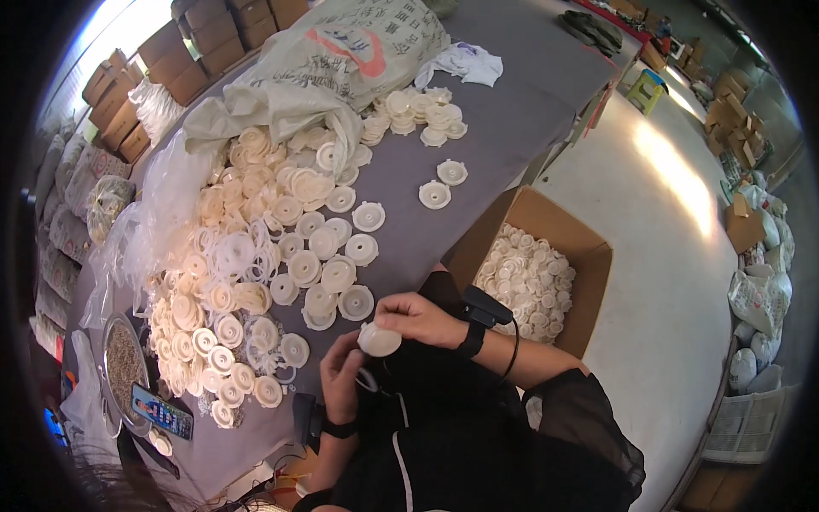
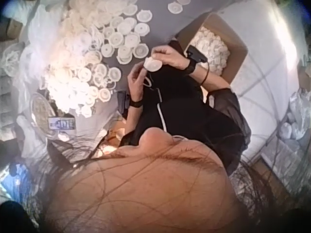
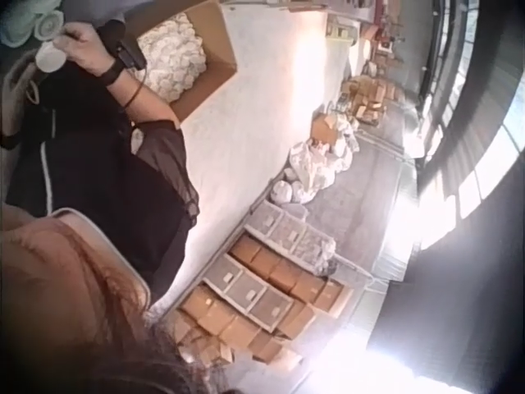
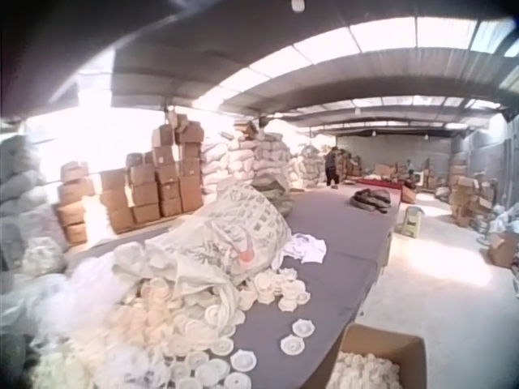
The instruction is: The person inspects and sorts white plastic rings and plastic components by hand on a work table.
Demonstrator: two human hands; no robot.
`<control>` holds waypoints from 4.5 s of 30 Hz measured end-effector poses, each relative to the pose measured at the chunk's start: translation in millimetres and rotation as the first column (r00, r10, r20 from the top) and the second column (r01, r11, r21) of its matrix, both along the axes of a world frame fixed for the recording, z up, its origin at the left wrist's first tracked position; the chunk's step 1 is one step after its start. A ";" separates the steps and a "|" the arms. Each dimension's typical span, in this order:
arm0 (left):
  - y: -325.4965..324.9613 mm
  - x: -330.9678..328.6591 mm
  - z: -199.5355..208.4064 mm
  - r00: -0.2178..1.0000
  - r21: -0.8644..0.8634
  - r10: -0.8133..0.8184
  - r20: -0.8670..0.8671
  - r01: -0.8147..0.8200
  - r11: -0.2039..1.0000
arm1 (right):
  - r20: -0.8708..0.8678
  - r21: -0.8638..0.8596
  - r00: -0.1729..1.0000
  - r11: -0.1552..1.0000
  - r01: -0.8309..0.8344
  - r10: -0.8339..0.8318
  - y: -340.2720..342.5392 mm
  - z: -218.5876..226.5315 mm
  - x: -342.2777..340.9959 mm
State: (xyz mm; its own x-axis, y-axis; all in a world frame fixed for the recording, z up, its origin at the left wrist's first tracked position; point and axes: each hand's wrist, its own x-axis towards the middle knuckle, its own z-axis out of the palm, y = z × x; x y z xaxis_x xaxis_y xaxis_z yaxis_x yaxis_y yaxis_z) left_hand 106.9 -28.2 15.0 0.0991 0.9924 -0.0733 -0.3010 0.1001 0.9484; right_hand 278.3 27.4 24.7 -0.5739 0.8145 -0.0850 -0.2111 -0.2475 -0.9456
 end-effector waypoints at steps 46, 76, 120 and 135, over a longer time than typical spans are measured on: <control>1.3 -27.4 1.2 0.957 0.043 0.286 0.056 -0.288 0.957 | 0.157 0.104 0.908 0.921 0.376 -0.388 13.7 0.6 37.6; 4.0 -24.2 -9.7 0.956 0.143 0.261 -0.135 -0.242 0.960 | 0.062 0.295 0.880 0.851 0.434 -0.470 64.2 -3.0 61.7; 11.7 -28.5 -21.1 0.993 -0.034 0.115 -0.017 -0.116 0.993 | 0.637 0.766 -0.041 0.626 0.145 -0.770 50.6 -23.9 167.4; 1.9 -54.0 -13.6 0.896 0.062 0.190 -0.402 -0.181 0.982 | 0.362 0.884 0.178 0.397 0.246 -0.915 313.5 -35.7 198.9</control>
State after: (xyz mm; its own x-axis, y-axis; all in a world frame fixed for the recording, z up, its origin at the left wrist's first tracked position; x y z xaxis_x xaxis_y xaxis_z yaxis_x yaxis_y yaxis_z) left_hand 52.9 -26.3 1.3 -0.1203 0.9917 -0.0454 0.0980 0.0573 0.9935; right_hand 477.3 340.9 -11.0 0.1788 0.8547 0.4874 0.8025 0.1599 -0.5748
